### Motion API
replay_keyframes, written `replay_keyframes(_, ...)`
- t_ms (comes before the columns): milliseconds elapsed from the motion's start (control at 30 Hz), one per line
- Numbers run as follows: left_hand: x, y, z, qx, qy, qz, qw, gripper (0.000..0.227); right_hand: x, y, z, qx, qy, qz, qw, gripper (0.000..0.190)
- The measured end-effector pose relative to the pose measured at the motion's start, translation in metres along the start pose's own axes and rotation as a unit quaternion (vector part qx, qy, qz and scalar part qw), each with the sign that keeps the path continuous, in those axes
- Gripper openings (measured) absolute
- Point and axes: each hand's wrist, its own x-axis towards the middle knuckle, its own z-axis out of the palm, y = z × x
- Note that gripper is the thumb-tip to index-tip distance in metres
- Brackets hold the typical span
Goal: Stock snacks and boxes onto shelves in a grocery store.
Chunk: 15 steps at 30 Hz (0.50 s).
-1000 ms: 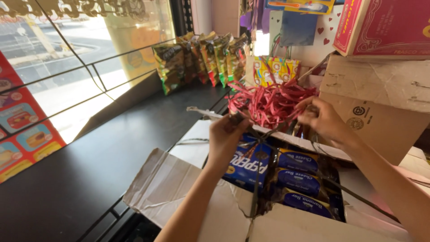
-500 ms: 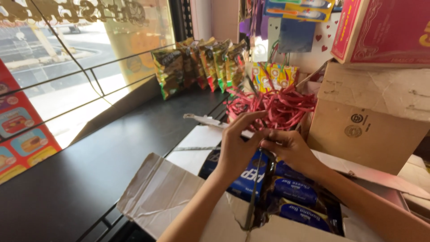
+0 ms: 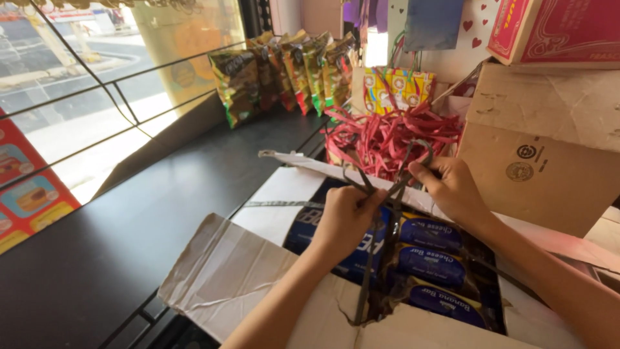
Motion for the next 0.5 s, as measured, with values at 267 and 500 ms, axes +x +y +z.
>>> replay_keyframes(267, 0.007, -0.017, 0.006, -0.101, -0.01, 0.07, 0.992, 0.017, 0.015, 0.001, -0.017, 0.103, 0.098, 0.034, 0.989, 0.031)
replay_keyframes(500, 0.008, -0.034, 0.013, -0.277, -0.078, 0.008, 0.958, 0.027, 0.03, 0.053, -0.035, 0.333, 0.15, 0.062, 0.929, 0.029)
